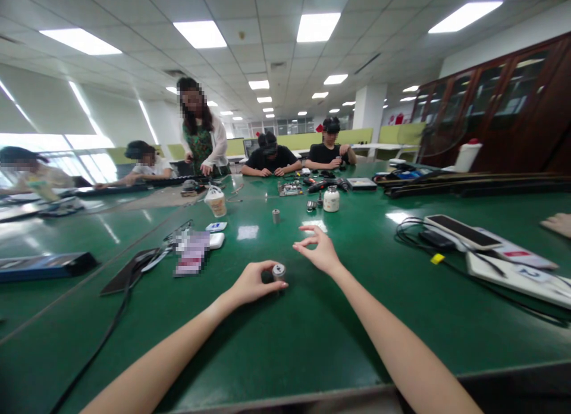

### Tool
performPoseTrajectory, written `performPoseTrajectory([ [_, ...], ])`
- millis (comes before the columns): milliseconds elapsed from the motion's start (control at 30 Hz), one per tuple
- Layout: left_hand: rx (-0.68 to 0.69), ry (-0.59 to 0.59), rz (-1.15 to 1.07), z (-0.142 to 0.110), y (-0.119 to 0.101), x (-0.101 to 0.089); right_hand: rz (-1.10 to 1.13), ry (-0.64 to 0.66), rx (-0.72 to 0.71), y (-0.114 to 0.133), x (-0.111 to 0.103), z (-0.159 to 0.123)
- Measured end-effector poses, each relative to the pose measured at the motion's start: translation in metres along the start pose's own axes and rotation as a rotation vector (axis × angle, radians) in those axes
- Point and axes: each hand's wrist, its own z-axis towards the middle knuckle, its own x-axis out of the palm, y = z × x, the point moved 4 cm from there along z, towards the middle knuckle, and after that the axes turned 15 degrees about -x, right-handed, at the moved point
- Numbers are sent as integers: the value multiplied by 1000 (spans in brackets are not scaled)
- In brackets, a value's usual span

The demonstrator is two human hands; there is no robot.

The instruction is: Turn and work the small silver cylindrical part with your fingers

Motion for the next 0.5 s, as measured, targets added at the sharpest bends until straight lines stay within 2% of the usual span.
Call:
performPoseTrajectory([
  [100,4,-3,2,0,0,1,-18,125,50,-23,-11,-7],
  [233,-7,-38,5,2,5,3,-12,287,96,-42,-13,-17],
  [400,-9,-35,-12,3,9,5,8,366,101,-49,-5,-21],
  [500,-7,-34,-16,3,8,5,17,357,95,-44,-1,-19],
])
